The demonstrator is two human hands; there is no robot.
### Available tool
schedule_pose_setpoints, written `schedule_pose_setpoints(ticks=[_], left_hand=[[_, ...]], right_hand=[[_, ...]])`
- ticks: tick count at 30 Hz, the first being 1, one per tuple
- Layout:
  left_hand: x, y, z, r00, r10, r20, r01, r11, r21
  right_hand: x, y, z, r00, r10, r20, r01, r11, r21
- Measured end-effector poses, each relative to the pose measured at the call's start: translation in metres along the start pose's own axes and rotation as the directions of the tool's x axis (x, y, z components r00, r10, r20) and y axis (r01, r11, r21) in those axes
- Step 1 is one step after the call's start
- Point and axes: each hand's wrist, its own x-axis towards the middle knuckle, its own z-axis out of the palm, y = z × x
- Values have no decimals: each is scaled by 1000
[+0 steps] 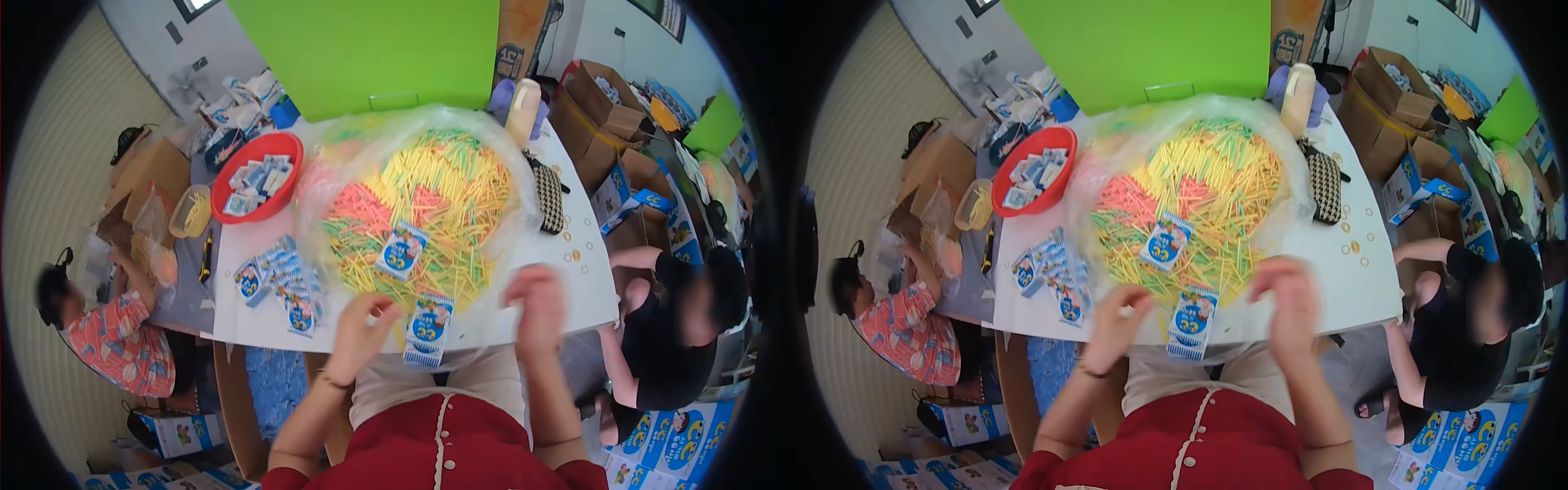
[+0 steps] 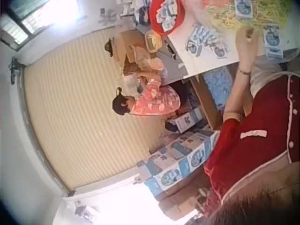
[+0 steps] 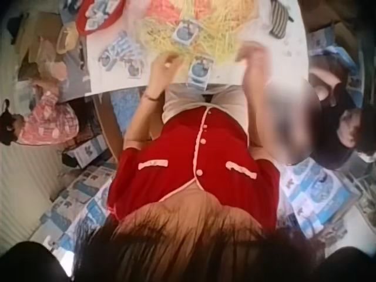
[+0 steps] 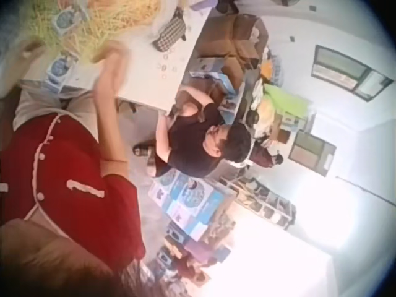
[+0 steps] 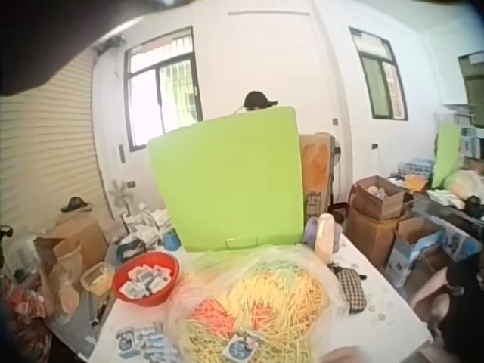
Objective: The person packs bundles of plastic straws into small plastic packets by hand, stacks the completed packets, and places them into a cardboard box.
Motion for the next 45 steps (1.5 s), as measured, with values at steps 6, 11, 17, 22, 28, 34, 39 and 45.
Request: schedule_pose_setpoints(ticks=[6,11,17,22,28,34,39,45], left_hand=[[16,-66,66,977,-87,196,21,949,314],[29,-75,56,985,72,156,-115,952,285],[44,-75,27,978,-208,-20,202,967,-156],[60,-63,9,886,-425,184,352,359,-865],[69,-63,7,807,-427,408,489,96,-867],[63,-74,-17,703,-471,532,615,29,-788],[76,-93,-39,727,-464,506,581,22,-814],[81,-98,-41,724,-447,525,593,14,-805]], right_hand=[[-20,92,24,853,282,440,-190,952,-242],[-10,109,25,737,195,647,140,893,-428],[9,107,21,735,200,647,126,899,-421],[99,83,30,898,256,358,-10,826,-564],[248,122,28,994,112,-17,-74,528,-846],[321,163,74,913,408,-26,-142,256,-956],[340,173,106,757,654,-10,-249,274,-929],[321,225,76,833,301,464,466,70,-882]])
